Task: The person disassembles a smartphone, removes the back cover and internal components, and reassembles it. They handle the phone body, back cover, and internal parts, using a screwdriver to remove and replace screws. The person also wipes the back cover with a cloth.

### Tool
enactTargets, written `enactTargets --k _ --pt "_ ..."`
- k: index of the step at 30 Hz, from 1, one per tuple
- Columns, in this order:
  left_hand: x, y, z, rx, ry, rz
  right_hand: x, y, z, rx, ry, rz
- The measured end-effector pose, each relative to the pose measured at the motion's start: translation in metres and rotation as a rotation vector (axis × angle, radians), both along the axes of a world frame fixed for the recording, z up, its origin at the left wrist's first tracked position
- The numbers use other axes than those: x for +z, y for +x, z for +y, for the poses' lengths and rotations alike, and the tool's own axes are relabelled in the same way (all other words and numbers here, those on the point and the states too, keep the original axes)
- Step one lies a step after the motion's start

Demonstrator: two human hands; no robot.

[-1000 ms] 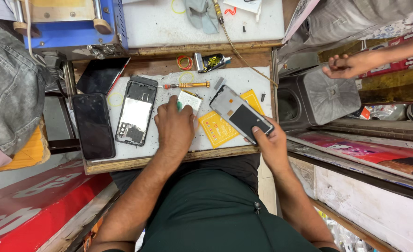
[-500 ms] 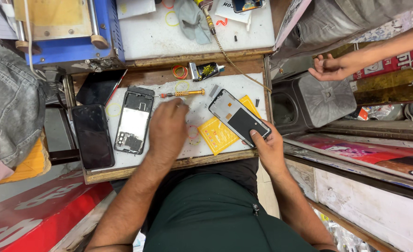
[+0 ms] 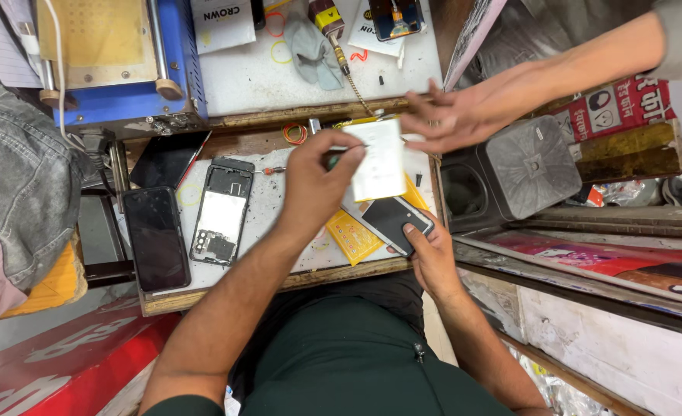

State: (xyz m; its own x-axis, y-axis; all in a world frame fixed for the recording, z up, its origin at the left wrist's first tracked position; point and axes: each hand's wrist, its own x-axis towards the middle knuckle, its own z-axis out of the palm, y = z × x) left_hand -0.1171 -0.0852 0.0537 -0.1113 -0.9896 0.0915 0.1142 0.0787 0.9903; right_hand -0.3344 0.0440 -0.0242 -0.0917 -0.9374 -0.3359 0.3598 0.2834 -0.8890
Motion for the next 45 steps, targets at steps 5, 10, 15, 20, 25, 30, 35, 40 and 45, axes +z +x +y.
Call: enactTargets --k 5,10,15,20,25,30,35,40,45 --pt "0.015 -0.033 -0.012 0.006 -0.084 -0.029 0.004 0.010 0.004 0.003 0.003 -0.115" --pt "0.033 -0.044 -0.017 -0.109 0.104 0.347 0.007 0.017 0.005 -0.008 0.020 -0.172" --pt "0.026 0.006 0.007 0.152 -0.316 -0.212 0.021 0.027 0.000 -0.039 0.028 -0.336" --pt "-0.003 0.042 0.038 0.071 -0.179 0.006 0.031 0.053 -0.017 -0.040 0.094 -0.479" --pt "-0.011 0.057 0.066 0.036 0.055 -0.162 0.026 0.090 -0.029 0.169 0.067 -0.486" --pt "-0.005 0.083 0.060 0.230 -0.213 -0.382 0.032 0.107 -0.053 0.436 -0.175 0.203" --pt "0.003 0.094 0.057 0.145 -0.255 -0.439 0.056 0.105 -0.085 0.358 -0.266 0.511" --pt "0.012 0.092 0.057 0.139 -0.290 -0.465 0.071 0.119 -0.099 0.279 -0.305 0.706" --pt "0.015 0.091 0.053 0.144 -0.325 -0.533 0.076 0.123 -0.103 0.262 -0.336 0.693"
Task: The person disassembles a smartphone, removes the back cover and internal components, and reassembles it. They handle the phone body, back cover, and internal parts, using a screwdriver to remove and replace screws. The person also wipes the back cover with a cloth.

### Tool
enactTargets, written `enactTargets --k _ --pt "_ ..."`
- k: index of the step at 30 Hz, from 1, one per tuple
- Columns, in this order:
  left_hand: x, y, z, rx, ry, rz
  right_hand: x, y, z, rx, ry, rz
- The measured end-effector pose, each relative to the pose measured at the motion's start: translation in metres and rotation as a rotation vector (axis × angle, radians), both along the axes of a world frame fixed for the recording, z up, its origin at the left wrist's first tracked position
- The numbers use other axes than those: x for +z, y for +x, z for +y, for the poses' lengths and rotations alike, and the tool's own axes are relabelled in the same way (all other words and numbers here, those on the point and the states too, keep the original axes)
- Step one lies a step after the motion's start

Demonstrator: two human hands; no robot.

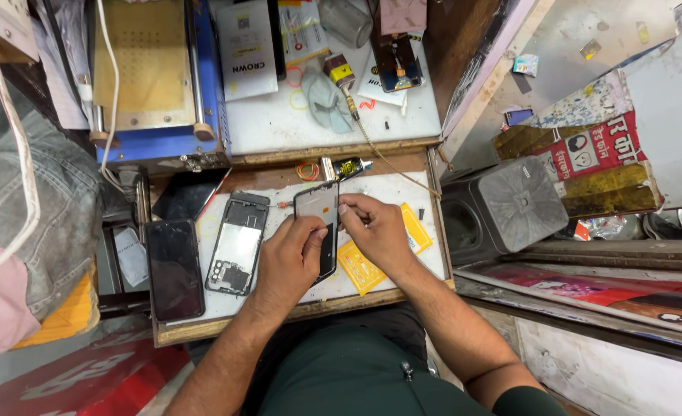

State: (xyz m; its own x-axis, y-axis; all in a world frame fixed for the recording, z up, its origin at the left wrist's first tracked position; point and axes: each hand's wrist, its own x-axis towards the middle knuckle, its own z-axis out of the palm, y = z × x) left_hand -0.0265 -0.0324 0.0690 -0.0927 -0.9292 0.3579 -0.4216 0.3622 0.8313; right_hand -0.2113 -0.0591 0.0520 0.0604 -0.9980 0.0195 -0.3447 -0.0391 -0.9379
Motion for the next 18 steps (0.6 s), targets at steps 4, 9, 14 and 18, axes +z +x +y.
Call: enactTargets --k 4,9,14,18 --pt "-0.002 -0.002 -0.004 -0.028 -0.049 -0.101 0.002 0.001 -0.001 -0.048 -0.027 0.084" --pt "-0.003 -0.006 -0.004 -0.045 -0.138 -0.156 0.004 0.006 -0.005 -0.108 -0.043 0.122" --pt "-0.003 -0.008 -0.002 -0.011 -0.130 -0.135 0.001 0.008 -0.002 -0.065 -0.125 0.134" --pt "-0.002 -0.008 0.001 0.024 -0.079 -0.059 -0.009 0.010 0.000 -0.073 -0.102 0.064"
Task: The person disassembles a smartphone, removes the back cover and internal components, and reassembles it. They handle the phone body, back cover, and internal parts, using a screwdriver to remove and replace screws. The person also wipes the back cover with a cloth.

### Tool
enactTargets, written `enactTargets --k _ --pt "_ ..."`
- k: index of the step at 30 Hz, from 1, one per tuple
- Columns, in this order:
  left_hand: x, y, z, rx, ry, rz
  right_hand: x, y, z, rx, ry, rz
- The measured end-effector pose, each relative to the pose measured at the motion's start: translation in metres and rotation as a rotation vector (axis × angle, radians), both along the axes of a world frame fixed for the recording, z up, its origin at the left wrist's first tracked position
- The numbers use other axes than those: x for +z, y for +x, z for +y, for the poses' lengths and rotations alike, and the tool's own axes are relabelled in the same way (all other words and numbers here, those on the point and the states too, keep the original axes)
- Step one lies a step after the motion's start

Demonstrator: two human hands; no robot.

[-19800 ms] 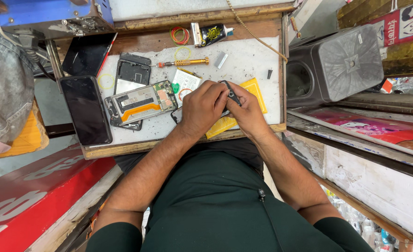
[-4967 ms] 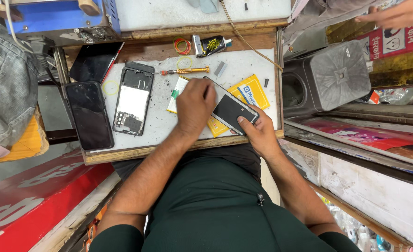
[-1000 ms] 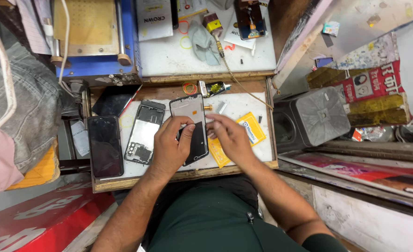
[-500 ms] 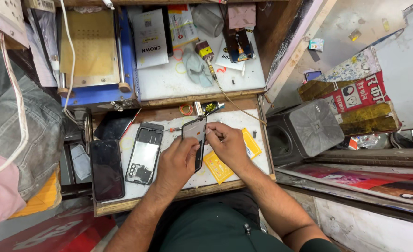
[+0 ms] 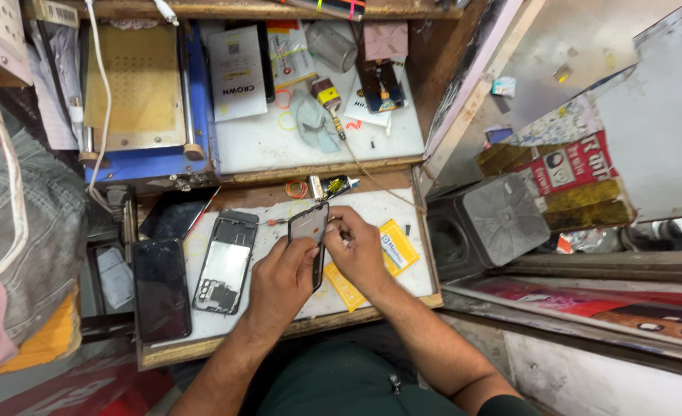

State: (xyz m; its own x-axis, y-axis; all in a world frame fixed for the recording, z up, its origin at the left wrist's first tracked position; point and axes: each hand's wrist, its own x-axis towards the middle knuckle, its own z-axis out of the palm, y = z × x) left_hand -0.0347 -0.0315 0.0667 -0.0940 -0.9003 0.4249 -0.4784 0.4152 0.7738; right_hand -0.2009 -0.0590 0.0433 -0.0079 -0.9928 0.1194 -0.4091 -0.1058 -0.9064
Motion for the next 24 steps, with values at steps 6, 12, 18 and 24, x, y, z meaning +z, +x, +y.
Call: enactTargets --k 6,12,18,24 --pt "0.001 -0.003 0.000 0.051 0.011 0.047 -0.008 0.004 0.003 0.038 -0.139 -0.101" --pt "-0.002 -0.005 -0.001 0.035 -0.048 0.003 -0.004 0.001 -0.004 0.001 -0.019 -0.047" --pt "-0.003 -0.009 -0.002 0.066 -0.044 0.007 -0.004 0.008 -0.002 -0.019 -0.091 -0.060" --pt "-0.008 -0.011 -0.002 0.070 -0.045 0.028 -0.010 0.006 0.006 0.000 -0.119 -0.059"
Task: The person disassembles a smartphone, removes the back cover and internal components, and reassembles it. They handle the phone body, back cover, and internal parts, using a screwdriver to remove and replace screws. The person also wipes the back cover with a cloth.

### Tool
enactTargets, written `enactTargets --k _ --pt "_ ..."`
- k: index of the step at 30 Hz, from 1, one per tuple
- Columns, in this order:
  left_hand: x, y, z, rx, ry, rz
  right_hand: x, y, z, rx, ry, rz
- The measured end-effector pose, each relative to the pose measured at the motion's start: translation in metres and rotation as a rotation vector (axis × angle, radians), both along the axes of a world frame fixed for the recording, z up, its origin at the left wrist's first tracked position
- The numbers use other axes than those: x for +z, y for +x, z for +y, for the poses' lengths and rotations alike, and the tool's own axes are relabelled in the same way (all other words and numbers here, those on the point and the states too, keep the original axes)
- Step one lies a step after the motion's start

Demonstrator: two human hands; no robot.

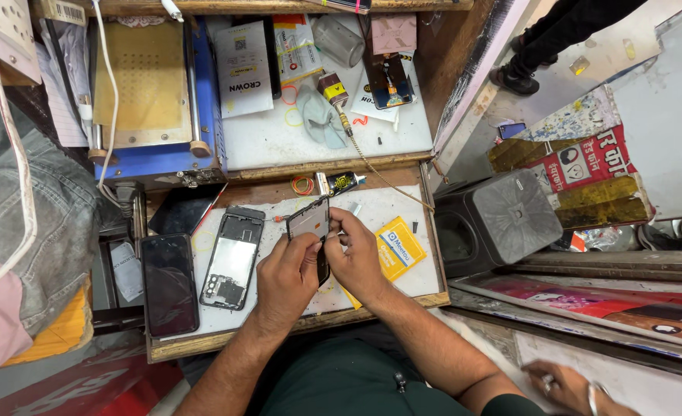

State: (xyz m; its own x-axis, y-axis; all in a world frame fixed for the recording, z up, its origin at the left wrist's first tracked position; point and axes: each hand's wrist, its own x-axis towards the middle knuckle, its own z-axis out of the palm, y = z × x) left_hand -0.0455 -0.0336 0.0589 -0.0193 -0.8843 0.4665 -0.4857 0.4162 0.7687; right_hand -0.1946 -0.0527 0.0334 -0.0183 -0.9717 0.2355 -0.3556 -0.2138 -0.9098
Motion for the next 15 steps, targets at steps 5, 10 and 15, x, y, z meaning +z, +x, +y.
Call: enactTargets --k 5,10,15 --pt "-0.002 0.001 0.002 -0.052 -0.002 -0.015 -0.002 -0.004 -0.003 -0.021 0.087 0.081" --pt "0.005 0.005 0.005 0.008 -0.053 -0.046 0.003 0.003 0.001 0.018 0.017 -0.009" --pt "0.009 0.015 0.003 0.011 -0.038 0.020 0.007 0.013 0.004 0.051 0.003 -0.036"
